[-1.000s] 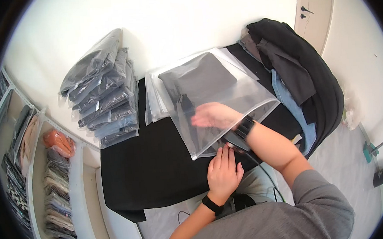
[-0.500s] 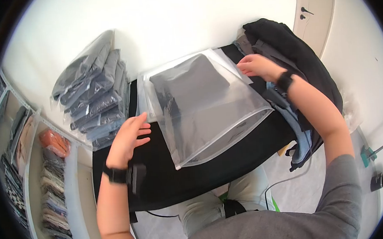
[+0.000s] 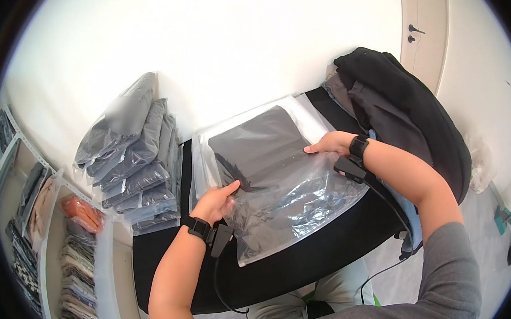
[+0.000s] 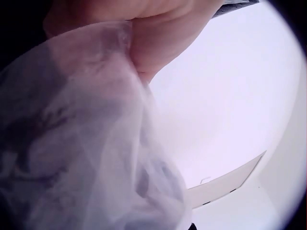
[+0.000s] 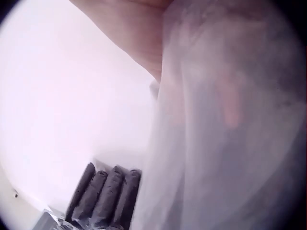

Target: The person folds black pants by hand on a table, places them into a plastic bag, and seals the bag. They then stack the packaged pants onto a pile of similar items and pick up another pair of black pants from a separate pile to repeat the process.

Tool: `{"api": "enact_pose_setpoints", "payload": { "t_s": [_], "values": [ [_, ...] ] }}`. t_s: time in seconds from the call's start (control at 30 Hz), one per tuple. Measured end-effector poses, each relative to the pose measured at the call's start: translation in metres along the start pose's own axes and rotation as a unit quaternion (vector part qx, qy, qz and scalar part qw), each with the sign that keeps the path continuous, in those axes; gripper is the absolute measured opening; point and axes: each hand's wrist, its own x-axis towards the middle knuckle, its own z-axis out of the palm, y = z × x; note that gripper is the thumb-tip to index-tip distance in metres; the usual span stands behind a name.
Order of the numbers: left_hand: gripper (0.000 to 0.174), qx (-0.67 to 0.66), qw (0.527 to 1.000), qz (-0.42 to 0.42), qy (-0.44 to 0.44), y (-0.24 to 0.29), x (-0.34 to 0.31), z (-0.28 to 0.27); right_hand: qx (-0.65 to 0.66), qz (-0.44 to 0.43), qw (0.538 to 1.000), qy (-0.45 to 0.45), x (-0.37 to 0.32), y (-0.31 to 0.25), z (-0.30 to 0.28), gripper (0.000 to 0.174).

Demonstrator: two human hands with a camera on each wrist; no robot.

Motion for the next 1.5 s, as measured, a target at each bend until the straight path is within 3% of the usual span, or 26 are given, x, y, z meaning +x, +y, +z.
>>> {"api": "enact_pose_setpoints", "payload": {
  "t_s": [0.13,0.2,0.27,0.33,0.5,0.53,0.6,0.67,0.73,0.8,0.83,0.87,0.9,0.93,0.97,1.0,1.07,1.1,1.13,1.17,1.2,1.27,1.3,1.37,1.43,1.5],
  "values": [
    [0.02,-0.05,0.996,0.062,-0.036,0.004,0.0,0.002,0.065,-0.055,0.995,-0.053,-0.003,0.006,-0.001,0.062],
    [0.014,-0.069,0.994,0.084,-0.023,0.013,-0.008,0.003,0.208,-0.154,0.965,-0.028,-0.008,0.005,0.004,0.048],
    [0.012,-0.078,0.988,0.124,-0.038,0.017,-0.011,0.001,0.221,-0.164,0.961,-0.038,-0.032,-0.003,0.01,0.047],
    [0.012,-0.109,0.982,0.141,-0.07,0.021,-0.025,0.0,0.247,-0.249,0.935,-0.06,-0.05,-0.005,0.017,0.046],
    [0.014,-0.083,0.978,0.179,-0.066,-0.008,-0.099,0.009,0.225,-0.299,0.927,0.011,-0.139,0.028,0.053,0.042],
    [0.015,-0.058,0.978,0.183,-0.077,-0.022,-0.115,0.008,0.249,-0.277,0.928,0.005,-0.154,0.044,0.064,0.043],
    [0.018,-0.069,0.983,0.152,-0.078,-0.052,-0.15,0.005,0.165,-0.21,0.963,-0.024,-0.179,0.089,0.072,0.043],
    [0.025,-0.044,0.998,0.032,0.004,-0.081,-0.179,-0.001,0.183,-0.126,0.975,-0.01,-0.202,0.135,0.092,0.043],
    [0.029,-0.018,0.999,0.042,-0.008,-0.105,-0.196,-0.037,0.236,-0.118,0.964,-0.022,-0.217,0.172,0.083,0.04],
    [0.036,0.013,0.998,0.057,-0.019,-0.12,-0.199,-0.058,0.171,-0.19,0.964,0.069,-0.223,0.205,0.069,0.034],
    [0.044,0.137,0.968,0.207,0.044,-0.134,-0.191,-0.061,0.112,-0.277,0.943,0.147,-0.221,0.213,0.072,0.032],
    [0.054,0.256,0.896,0.347,0.104,-0.145,-0.19,-0.063,0.026,-0.36,0.904,0.231,-0.213,0.218,0.075,0.045],
    [0.071,0.379,0.837,0.38,0.107,-0.133,-0.196,-0.054,-0.136,-0.436,0.845,0.279,-0.216,0.206,0.078,0.053],
    [0.071,0.383,0.836,0.378,0.106,-0.128,-0.195,-0.048,-0.292,-0.498,0.753,0.316,-0.217,0.193,0.081,0.061],
    [0.071,0.461,0.759,0.453,0.08,-0.125,-0.192,-0.045,-0.305,-0.535,0.73,0.296,-0.211,0.191,0.082,0.071],
    [0.072,0.531,0.665,0.522,0.054,-0.12,-0.19,-0.042,-0.311,-0.585,0.691,0.288,-0.203,0.186,0.084,0.068],
    [0.065,0.546,0.659,0.516,0.027,-0.109,-0.193,-0.036,-0.389,-0.62,0.627,0.264,-0.201,0.172,0.086,0.053],
    [0.06,0.57,0.631,0.526,-0.012,-0.106,-0.193,-0.035,-0.389,-0.622,0.625,0.266,-0.203,0.165,0.085,0.053],
    [0.055,0.593,0.6,0.535,-0.052,-0.104,-0.194,-0.033,-0.414,-0.613,0.644,0.196,-0.206,0.159,0.085,0.043],
    [0.044,0.574,0.635,0.513,-0.065,-0.104,-0.198,-0.03,-0.437,-0.599,0.659,0.124,-0.206,0.155,0.084,0.033],
    [0.044,0.575,0.635,0.512,-0.064,-0.104,-0.198,-0.034,-0.436,-0.601,0.659,0.123,-0.204,0.155,0.081,0.033],
    [0.027,0.494,0.727,0.469,-0.09,-0.106,-0.196,-0.044,-0.275,-0.532,0.799,0.052,-0.2,0.161,0.073,0.022],
    [0.027,0.494,0.728,0.467,-0.09,-0.107,-0.198,-0.042,-0.272,-0.528,0.803,0.05,-0.198,0.162,0.069,0.022],
    [0.023,0.345,0.851,0.383,-0.103,-0.11,-0.202,-0.036,-0.222,-0.508,0.832,0.034,-0.198,0.162,0.068,0.023],
    [0.027,0.302,0.877,0.358,-0.104,-0.112,-0.202,-0.036,-0.091,-0.47,0.878,0.013,-0.199,0.165,0.073,0.026],
    [0.034,0.26,0.899,0.336,-0.102,-0.115,-0.197,-0.034,-0.043,-0.452,0.891,0.023,-0.2,0.167,0.076,0.026]
  ]
}}
